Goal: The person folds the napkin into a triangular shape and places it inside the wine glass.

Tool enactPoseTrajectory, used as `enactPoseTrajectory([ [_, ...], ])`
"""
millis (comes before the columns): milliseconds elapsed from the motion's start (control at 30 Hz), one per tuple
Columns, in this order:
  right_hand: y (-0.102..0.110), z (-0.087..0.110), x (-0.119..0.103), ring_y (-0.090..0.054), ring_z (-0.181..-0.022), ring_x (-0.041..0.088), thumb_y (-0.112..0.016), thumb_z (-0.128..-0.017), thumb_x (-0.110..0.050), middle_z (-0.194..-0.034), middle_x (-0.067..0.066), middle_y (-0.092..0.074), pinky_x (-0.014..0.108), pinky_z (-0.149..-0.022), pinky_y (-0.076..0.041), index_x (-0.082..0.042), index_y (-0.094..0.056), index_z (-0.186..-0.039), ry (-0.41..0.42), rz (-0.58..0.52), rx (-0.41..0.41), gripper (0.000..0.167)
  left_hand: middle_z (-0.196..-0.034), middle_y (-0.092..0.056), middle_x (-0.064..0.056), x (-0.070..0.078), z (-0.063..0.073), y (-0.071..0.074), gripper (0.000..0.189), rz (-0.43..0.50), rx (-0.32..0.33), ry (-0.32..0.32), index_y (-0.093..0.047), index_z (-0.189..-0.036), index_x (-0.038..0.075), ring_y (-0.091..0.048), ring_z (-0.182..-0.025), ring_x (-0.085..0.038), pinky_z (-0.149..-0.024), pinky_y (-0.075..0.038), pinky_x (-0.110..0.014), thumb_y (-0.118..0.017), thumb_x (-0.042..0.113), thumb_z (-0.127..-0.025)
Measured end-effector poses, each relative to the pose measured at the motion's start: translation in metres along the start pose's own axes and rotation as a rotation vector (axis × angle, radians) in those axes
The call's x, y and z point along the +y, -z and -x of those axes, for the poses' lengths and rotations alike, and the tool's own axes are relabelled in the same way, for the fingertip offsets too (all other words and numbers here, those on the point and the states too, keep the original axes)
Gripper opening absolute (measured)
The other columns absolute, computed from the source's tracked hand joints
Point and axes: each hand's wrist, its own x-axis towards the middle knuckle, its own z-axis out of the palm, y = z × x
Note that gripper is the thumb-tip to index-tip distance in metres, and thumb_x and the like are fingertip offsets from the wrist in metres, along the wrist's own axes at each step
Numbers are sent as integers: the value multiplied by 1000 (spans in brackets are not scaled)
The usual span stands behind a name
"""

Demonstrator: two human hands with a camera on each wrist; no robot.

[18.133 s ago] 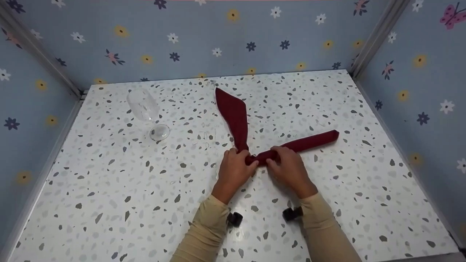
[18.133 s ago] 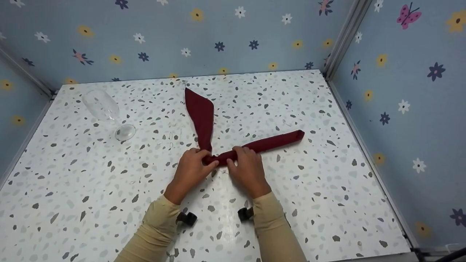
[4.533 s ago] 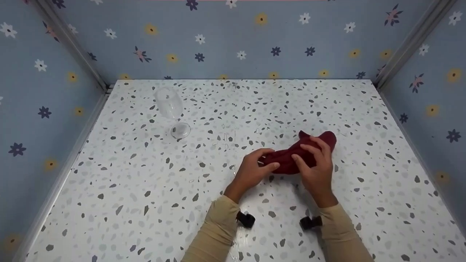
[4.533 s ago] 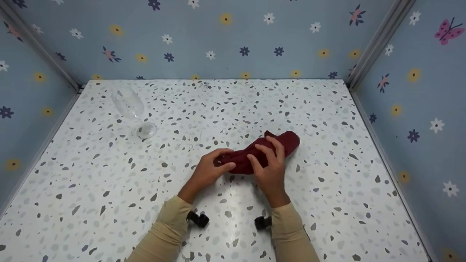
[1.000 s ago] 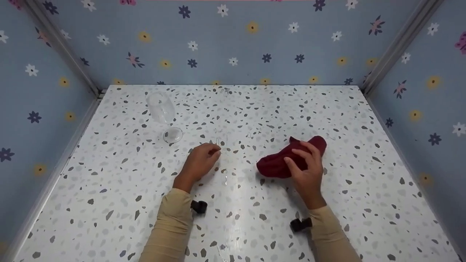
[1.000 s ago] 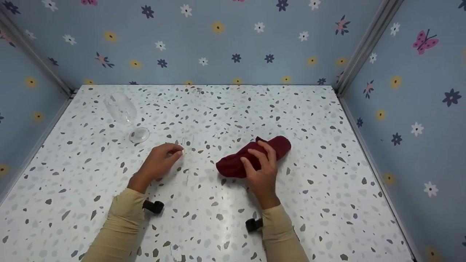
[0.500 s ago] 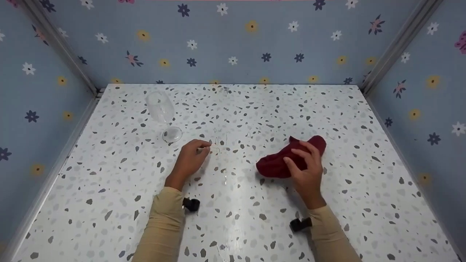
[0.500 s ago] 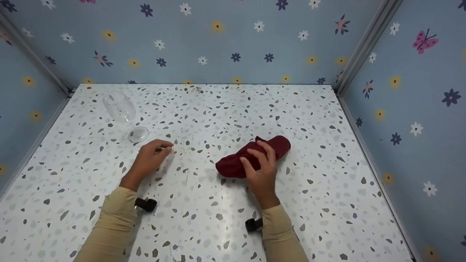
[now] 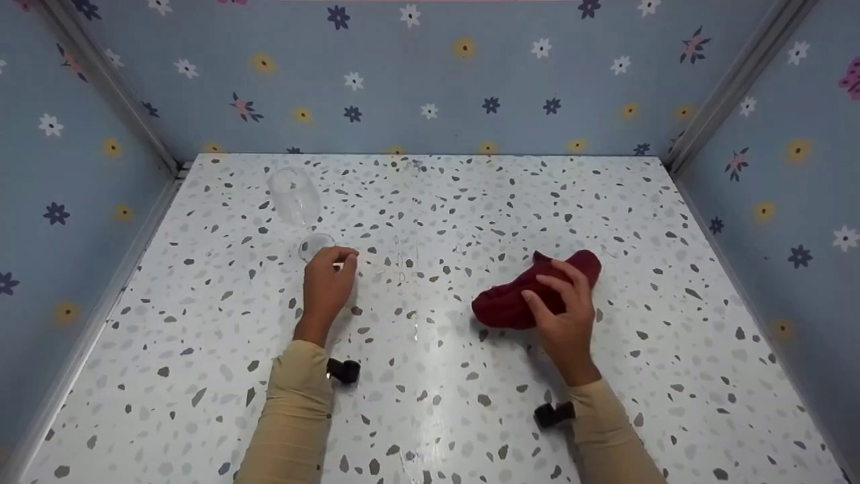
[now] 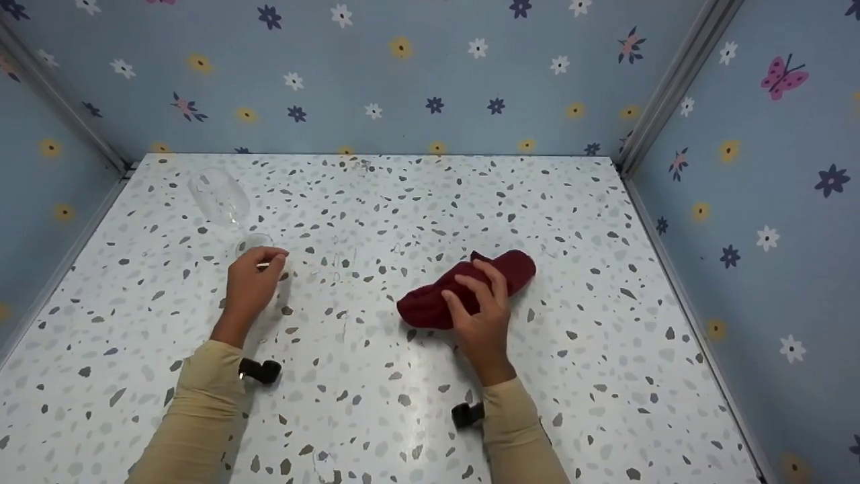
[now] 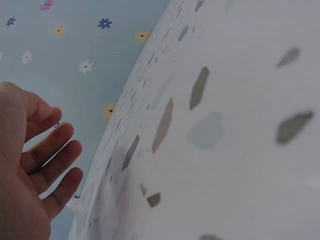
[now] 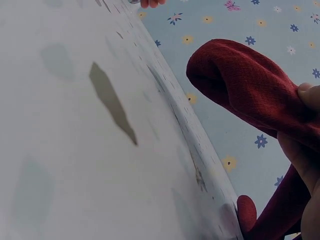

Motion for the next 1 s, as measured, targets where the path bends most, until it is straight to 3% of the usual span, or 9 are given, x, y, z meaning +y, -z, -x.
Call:
enactPoseTrajectory([
  [100, 1, -2, -2, -54, -114, 46, -79, -72, 18, -125, 32, -57, 35, -102, -42, 10, -70, -102, 17, -4, -3, 32, -109, -62, -8, -2, -2, 1, 17, -21, 47, -7, -72, -106, 6, -60, -105, -21, -91, -51, -38, -60, 15, -99],
  [233, 1, -1, -1, -54, -113, 46, -80, -72, 18, -125, 32, -57, 35, -102, -42, 9, -70, -102, 22, -5, -6, 33, -116, -58, -10, -4, -4, 4, 17, 30, 66, -17, -72, -108, 3, -56, -112, -22, -91, -52, -39, -61, 13, -98],
  [400, 1, 0, 2, -54, -113, 46, -80, -73, 16, -124, 36, -55, 33, -102, -42, 10, -70, -102, 25, -14, -12, 31, -123, -54, -10, -5, -5, 9, 23, 110, 61, 38, -69, -116, 1, -53, -118, -22, -97, -50, -38, -61, 13, -98],
  [700, -1, -2, 0, -54, -113, 46, -80, -71, 18, -123, 33, -57, 36, -104, -41, 9, -71, -101, 34, -9, -5, 33, -131, -48, -15, -5, -12, 14, 23, 90, 127, 44, -66, -116, -2, -48, -125, -26, -96, -49, -38, -59, 9, -98],
  [1000, 0, -1, -2, -55, -113, 48, -80, -71, 18, -124, 28, -58, 38, -104, -42, 9, -70, -100, 41, 9, -3, 32, -136, -42, -14, 0, -18, 19, 37, 160, 144, 174, -48, -134, 3, -48, -128, -27, -106, -38, -41, -56, 18, -101],
])
